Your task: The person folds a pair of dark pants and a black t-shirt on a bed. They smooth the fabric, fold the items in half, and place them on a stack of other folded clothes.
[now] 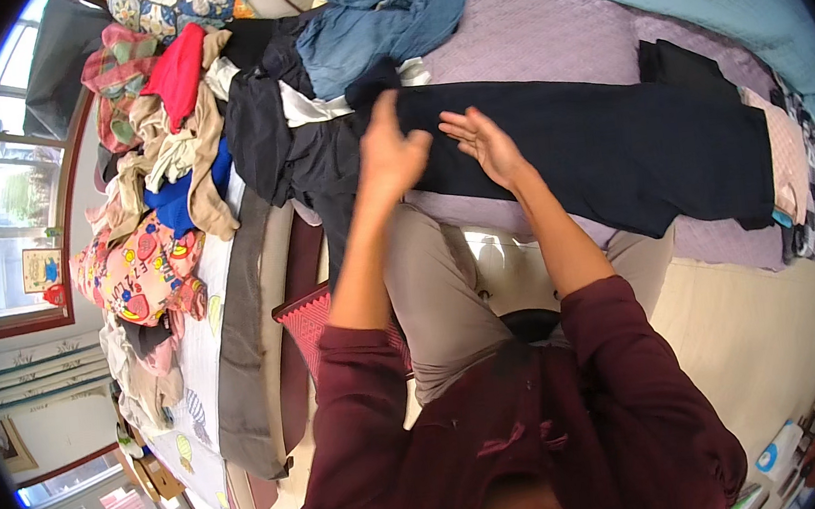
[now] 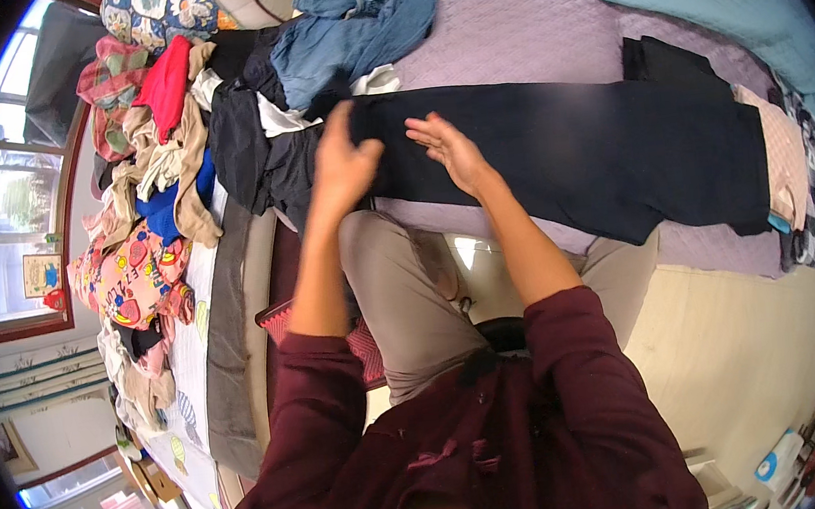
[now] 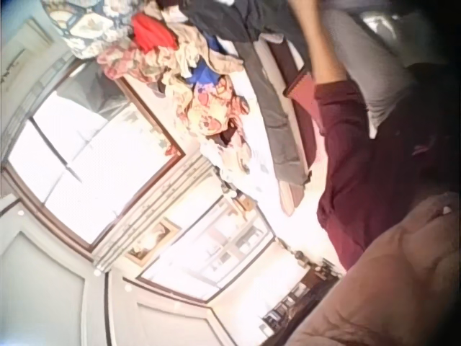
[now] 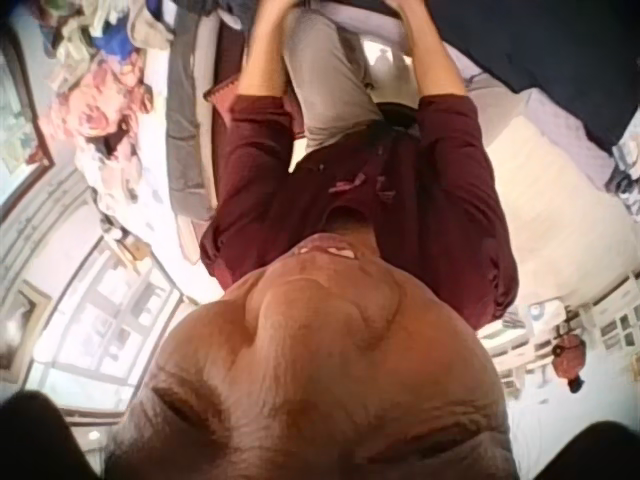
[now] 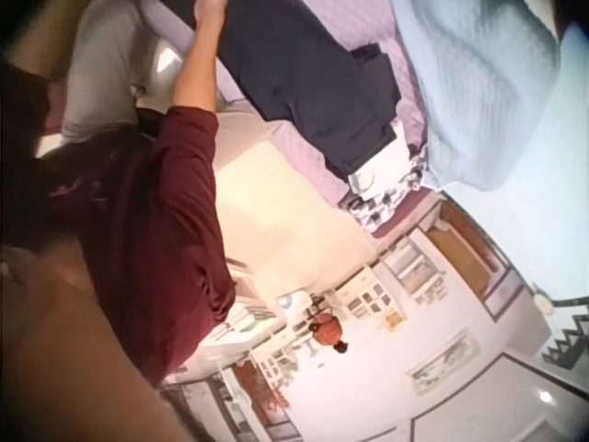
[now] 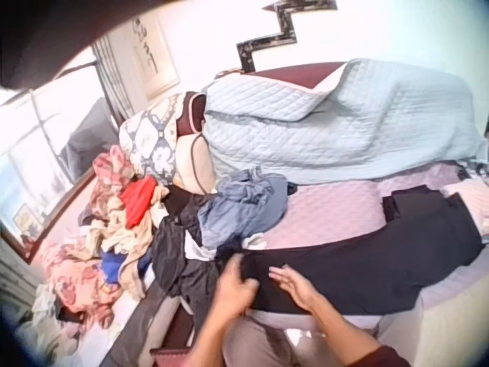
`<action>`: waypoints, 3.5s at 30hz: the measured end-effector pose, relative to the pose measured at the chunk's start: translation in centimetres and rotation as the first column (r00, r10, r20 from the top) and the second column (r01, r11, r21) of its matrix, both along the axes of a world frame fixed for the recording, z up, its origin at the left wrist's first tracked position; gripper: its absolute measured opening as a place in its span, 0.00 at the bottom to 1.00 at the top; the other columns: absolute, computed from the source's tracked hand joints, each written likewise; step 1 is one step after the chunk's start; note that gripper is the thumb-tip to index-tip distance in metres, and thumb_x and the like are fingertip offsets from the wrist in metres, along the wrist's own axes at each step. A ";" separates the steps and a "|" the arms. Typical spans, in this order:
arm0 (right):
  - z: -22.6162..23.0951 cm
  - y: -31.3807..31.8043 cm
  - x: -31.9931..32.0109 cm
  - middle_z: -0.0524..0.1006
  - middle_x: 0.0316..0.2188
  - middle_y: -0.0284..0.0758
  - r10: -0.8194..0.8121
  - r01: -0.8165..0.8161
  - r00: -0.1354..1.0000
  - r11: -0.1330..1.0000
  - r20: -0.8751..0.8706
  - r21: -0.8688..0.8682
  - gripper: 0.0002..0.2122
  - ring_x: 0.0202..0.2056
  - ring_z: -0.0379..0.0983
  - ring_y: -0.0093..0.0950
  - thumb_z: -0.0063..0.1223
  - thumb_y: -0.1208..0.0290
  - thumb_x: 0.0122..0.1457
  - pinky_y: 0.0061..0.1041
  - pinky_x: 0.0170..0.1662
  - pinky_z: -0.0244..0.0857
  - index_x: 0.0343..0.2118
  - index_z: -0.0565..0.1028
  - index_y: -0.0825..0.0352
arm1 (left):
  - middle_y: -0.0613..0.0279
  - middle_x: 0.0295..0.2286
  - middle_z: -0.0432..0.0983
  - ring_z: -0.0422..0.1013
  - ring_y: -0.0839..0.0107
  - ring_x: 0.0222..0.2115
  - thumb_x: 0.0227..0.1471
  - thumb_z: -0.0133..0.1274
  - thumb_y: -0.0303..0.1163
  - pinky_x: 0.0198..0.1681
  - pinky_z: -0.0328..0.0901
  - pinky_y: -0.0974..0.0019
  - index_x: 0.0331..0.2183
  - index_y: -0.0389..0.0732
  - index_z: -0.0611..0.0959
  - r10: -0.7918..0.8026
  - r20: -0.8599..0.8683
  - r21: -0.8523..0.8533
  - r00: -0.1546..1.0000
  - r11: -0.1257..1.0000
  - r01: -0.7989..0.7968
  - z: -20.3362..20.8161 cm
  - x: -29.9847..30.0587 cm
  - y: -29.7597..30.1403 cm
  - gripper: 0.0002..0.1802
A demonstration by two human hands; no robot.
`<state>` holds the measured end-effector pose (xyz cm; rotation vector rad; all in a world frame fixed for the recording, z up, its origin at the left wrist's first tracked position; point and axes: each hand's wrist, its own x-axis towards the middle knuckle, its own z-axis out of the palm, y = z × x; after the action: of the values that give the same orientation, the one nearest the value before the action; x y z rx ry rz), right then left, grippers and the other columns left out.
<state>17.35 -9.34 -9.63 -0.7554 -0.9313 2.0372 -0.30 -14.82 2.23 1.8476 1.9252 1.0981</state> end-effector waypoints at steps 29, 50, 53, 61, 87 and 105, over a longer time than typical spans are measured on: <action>-1.8 -5.4 10.8 0.75 0.32 0.40 -0.721 0.222 0.094 0.687 0.687 0.691 0.14 0.33 0.75 0.37 0.68 0.67 0.47 0.36 0.36 0.70 0.34 0.77 0.66 | 0.57 0.38 0.73 0.69 0.57 0.43 0.43 0.58 0.25 0.47 0.66 0.58 0.40 0.39 0.82 -0.101 -0.384 -0.094 0.918 0.993 0.070 -8.0 2.1 -5.7 0.17; -0.4 -6.4 9.5 0.77 0.24 0.36 -0.686 0.286 0.012 0.700 0.728 0.655 0.11 0.28 0.76 0.35 0.67 0.67 0.47 0.36 0.34 0.69 0.28 0.76 0.66 | 0.54 0.30 0.76 0.72 0.55 0.36 0.44 0.55 0.24 0.41 0.69 0.56 0.31 0.36 0.84 -0.063 -0.338 0.006 0.939 0.998 0.069 -8.7 1.4 -5.9 0.08; -0.6 -6.5 9.6 0.77 0.23 0.36 -0.673 0.241 0.026 0.721 0.739 0.649 0.11 0.28 0.76 0.36 0.67 0.68 0.47 0.36 0.33 0.69 0.30 0.77 0.66 | 0.54 0.29 0.75 0.72 0.55 0.36 0.43 0.55 0.23 0.40 0.69 0.56 0.30 0.36 0.83 -0.062 -0.342 0.015 0.938 0.997 0.071 -8.7 1.5 -5.9 0.08; 1.2 -7.3 8.9 0.77 0.19 0.33 -0.798 0.333 0.133 0.594 0.587 0.732 0.09 0.21 0.73 0.28 0.66 0.70 0.50 0.29 0.29 0.68 0.28 0.77 0.68 | 0.55 0.31 0.75 0.72 0.55 0.37 0.42 0.56 0.23 0.41 0.68 0.56 0.31 0.38 0.82 -0.066 -0.364 -0.053 0.929 0.997 0.051 -8.8 1.3 -6.0 0.09; -1.4 -9.0 10.1 0.79 0.30 0.43 -0.678 0.364 0.052 0.697 0.733 0.618 0.17 0.34 0.78 0.41 0.64 0.64 0.48 0.38 0.41 0.71 0.38 0.75 0.69 | 0.51 0.35 0.75 0.69 0.52 0.40 0.38 0.60 0.30 0.46 0.65 0.56 0.33 0.38 0.82 0.081 -0.155 0.113 0.985 0.992 -0.064 -7.9 1.3 -4.8 0.15; -1.5 -4.3 11.2 0.75 0.37 0.49 -0.697 0.140 0.061 0.715 0.715 0.685 0.17 0.41 0.71 0.49 0.55 0.66 0.58 0.44 0.45 0.65 0.47 0.71 0.70 | 0.46 0.47 0.67 0.63 0.48 0.50 0.48 0.60 0.33 0.53 0.62 0.51 0.56 0.41 0.70 0.163 -0.201 -0.212 0.966 0.955 -0.206 -7.7 2.7 -3.7 0.33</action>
<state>28.51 -13.69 -11.13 -1.8671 -1.4962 0.4499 2.37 -18.51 -5.49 1.7188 2.2612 0.7335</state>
